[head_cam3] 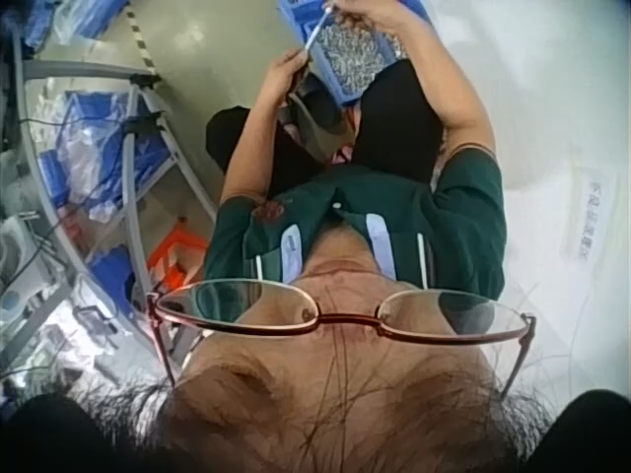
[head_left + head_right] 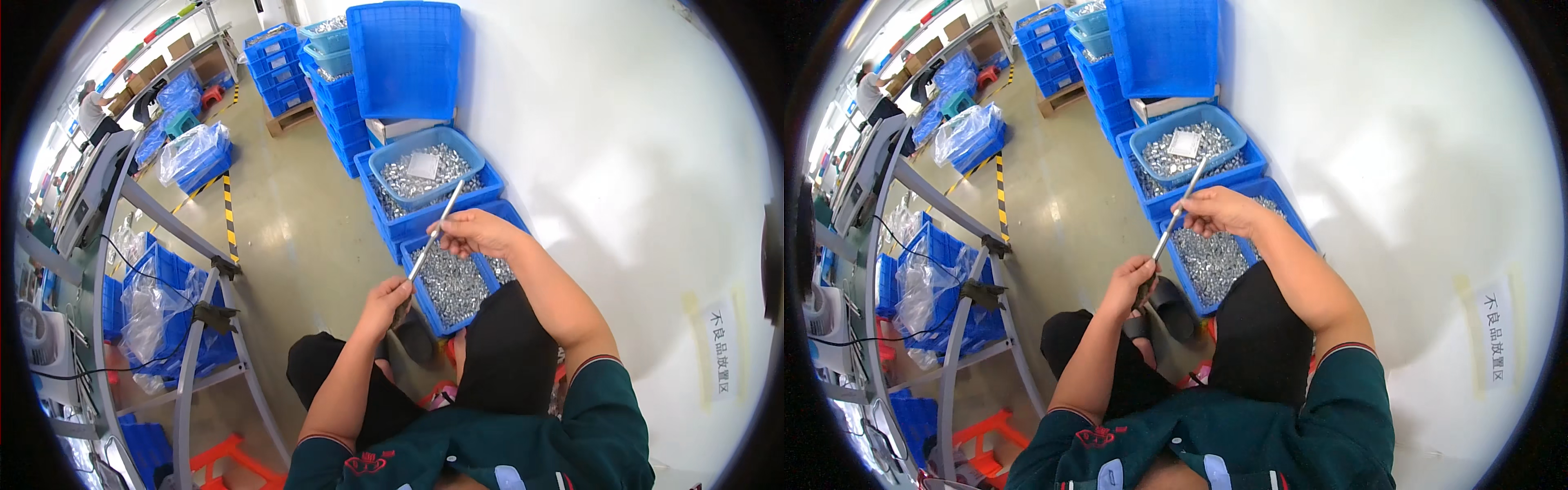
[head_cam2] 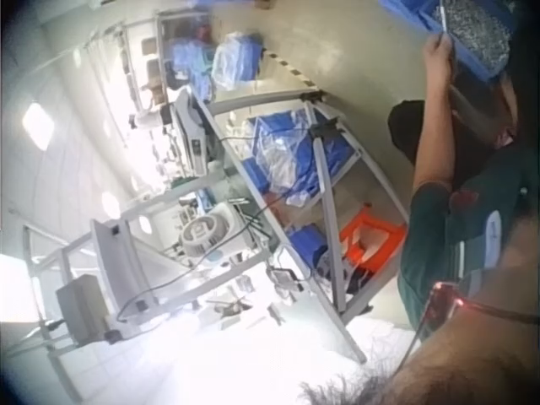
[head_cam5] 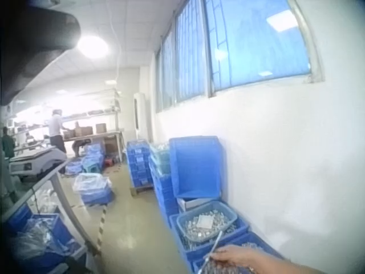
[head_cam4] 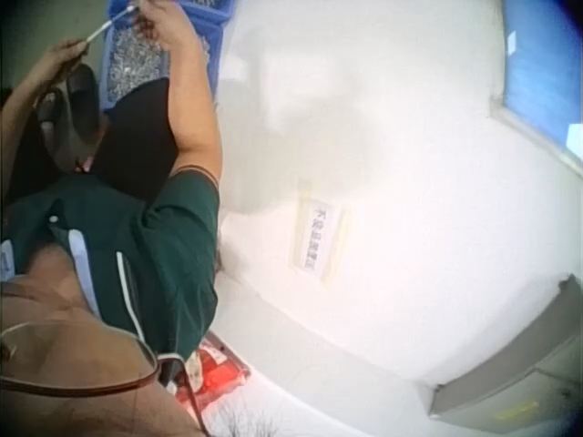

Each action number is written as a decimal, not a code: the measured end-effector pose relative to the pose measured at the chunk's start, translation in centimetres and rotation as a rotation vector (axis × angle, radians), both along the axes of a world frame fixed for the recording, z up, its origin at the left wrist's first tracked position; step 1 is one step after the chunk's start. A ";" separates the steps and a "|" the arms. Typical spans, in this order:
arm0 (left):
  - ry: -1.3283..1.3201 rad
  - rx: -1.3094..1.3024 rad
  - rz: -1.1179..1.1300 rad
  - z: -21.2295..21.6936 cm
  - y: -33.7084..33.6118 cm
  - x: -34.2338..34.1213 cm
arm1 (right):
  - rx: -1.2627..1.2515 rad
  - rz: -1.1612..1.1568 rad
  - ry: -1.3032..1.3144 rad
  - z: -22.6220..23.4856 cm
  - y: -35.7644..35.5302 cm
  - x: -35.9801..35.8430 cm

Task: The person is threading small metal washers onto a long thin metal rod in a manufacturing environment.

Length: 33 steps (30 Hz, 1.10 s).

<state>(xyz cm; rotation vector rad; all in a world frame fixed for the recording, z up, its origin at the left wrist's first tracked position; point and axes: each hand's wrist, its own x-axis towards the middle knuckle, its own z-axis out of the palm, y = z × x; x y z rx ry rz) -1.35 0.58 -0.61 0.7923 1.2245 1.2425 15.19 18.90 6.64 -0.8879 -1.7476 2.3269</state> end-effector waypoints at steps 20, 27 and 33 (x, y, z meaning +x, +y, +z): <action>0.016 -0.219 0.150 -2.1 0.6 1.4 | -0.484 -0.471 0.190 -15.5 0.5 8.5; 0.100 -0.261 0.166 -1.6 1.4 1.5 | -0.480 -0.636 -0.128 -16.5 -8.3 23.1; 0.147 -0.150 0.066 -2.2 2.0 3.0 | -0.386 -0.906 -0.771 -17.5 -20.3 37.2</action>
